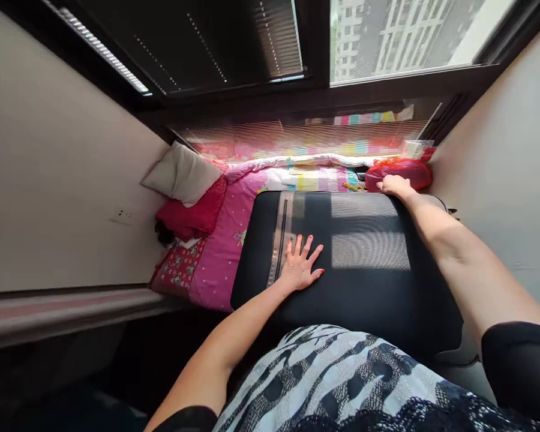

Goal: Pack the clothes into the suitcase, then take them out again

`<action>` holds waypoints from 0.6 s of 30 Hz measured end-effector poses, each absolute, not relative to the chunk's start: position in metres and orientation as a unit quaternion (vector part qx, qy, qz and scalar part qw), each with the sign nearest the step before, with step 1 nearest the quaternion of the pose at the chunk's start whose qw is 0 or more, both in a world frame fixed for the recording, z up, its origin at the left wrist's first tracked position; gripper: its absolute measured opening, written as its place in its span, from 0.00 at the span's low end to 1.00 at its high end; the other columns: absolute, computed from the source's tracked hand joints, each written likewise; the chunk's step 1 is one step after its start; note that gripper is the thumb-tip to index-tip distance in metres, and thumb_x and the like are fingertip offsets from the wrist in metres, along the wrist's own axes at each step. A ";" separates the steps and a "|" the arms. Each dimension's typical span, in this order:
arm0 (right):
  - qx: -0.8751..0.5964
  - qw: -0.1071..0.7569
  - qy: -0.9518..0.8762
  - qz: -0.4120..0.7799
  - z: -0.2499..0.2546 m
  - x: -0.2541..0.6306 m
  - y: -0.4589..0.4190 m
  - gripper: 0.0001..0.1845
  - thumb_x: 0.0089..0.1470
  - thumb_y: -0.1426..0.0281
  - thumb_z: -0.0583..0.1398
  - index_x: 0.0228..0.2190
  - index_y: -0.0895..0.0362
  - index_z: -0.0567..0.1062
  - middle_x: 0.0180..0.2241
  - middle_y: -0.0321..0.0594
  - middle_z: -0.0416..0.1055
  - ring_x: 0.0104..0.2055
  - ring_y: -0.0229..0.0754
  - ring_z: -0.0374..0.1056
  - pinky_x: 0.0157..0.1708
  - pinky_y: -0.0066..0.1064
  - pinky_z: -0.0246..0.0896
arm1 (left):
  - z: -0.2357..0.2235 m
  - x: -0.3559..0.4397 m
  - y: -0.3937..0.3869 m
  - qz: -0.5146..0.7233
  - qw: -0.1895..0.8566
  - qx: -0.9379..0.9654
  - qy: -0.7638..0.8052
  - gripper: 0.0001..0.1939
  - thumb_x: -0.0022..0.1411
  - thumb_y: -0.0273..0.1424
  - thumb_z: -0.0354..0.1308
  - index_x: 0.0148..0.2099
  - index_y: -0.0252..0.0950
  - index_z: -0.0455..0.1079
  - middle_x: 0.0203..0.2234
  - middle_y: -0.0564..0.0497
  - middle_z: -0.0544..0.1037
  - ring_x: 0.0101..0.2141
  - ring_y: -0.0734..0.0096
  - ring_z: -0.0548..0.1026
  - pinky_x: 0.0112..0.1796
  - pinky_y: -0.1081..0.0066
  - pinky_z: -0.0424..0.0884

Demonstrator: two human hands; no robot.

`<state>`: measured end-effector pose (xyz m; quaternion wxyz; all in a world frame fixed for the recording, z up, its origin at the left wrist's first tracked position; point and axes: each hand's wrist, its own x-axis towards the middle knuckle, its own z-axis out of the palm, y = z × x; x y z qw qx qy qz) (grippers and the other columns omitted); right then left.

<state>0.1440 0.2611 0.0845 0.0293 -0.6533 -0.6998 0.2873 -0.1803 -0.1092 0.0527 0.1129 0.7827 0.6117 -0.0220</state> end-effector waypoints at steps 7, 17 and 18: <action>-0.527 -0.006 -0.826 0.198 0.086 0.012 0.171 0.31 0.76 0.51 0.53 0.64 0.60 0.76 0.68 0.67 0.67 0.71 0.69 0.60 0.71 0.66 0.46 | 0.049 -0.178 -0.105 0.017 0.130 0.785 0.605 0.43 0.75 0.52 0.61 0.84 0.47 0.56 0.84 0.40 0.45 0.80 0.28 0.41 0.74 0.25 0.41; -0.464 0.036 -0.880 0.090 0.066 -0.054 0.068 0.44 0.75 0.51 0.48 0.79 0.64 0.54 0.81 0.67 0.39 0.83 0.74 0.33 0.74 0.71 0.40 | 0.067 -0.176 -0.158 0.076 0.153 0.775 0.609 0.33 0.81 0.43 0.53 0.80 0.37 0.62 0.80 0.39 0.59 0.79 0.47 0.53 0.76 0.45 0.48; -0.465 0.037 -0.880 0.084 0.066 -0.053 0.072 0.44 0.75 0.50 0.48 0.79 0.64 0.54 0.82 0.66 0.38 0.83 0.73 0.34 0.75 0.71 0.40 | 0.068 -0.180 -0.178 0.085 0.153 0.773 0.610 0.32 0.81 0.43 0.54 0.80 0.37 0.63 0.79 0.38 0.61 0.79 0.48 0.54 0.76 0.46 0.49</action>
